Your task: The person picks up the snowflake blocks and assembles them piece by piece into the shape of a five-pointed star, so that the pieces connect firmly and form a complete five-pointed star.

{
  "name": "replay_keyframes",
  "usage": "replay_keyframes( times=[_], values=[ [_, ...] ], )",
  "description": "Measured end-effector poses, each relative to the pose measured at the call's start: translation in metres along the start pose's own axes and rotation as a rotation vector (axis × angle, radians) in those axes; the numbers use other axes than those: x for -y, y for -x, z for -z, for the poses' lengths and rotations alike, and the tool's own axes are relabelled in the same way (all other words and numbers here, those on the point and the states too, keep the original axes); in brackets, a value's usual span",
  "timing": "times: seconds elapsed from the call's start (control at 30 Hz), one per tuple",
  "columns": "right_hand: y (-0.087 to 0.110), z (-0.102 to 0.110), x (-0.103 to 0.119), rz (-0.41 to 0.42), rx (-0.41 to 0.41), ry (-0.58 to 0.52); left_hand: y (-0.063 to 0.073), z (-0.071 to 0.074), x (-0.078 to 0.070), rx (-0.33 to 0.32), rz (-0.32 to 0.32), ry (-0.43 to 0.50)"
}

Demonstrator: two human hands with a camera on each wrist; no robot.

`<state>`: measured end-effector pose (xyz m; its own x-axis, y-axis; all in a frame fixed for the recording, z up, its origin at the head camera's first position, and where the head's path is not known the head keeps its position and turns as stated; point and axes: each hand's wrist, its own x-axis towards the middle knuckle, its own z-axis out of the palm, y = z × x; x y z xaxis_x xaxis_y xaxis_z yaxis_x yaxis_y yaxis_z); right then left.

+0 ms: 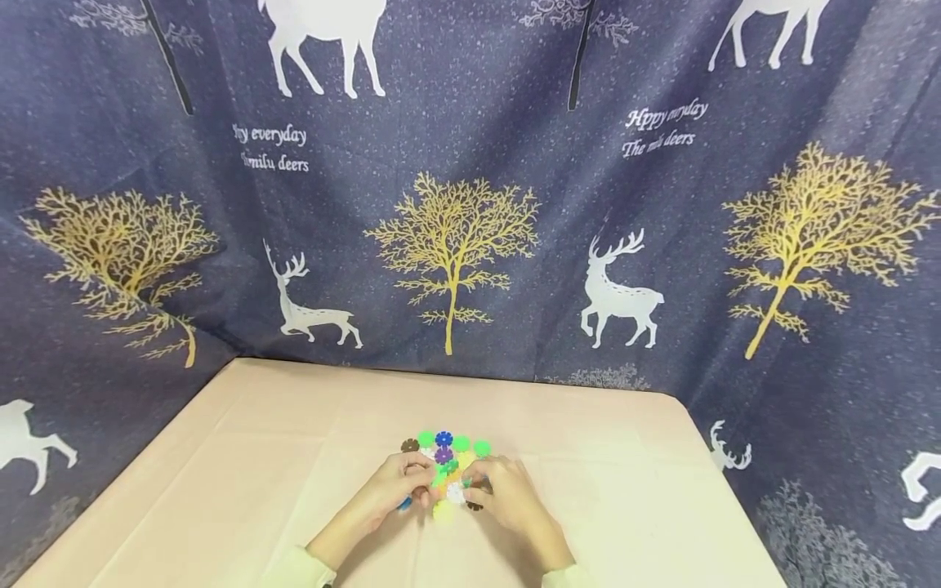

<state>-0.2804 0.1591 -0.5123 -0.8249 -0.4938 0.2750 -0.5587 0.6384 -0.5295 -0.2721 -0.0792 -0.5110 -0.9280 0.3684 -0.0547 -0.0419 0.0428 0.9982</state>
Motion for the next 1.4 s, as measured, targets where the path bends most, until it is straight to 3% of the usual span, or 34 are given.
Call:
replay_keyframes(
  times=[0.47,0.9,1.4],
  values=[
    [0.013,0.003,0.001,-0.017,0.008,0.122,0.002,0.001,-0.002,-0.035,-0.015,-0.032],
    [0.018,0.003,0.0,-0.107,0.099,-0.007,0.002,0.0,-0.001,-0.033,-0.023,-0.019],
    [0.017,0.004,0.01,-0.11,0.057,-0.137,0.001,-0.008,-0.004,0.005,-0.023,0.032]
  ],
)
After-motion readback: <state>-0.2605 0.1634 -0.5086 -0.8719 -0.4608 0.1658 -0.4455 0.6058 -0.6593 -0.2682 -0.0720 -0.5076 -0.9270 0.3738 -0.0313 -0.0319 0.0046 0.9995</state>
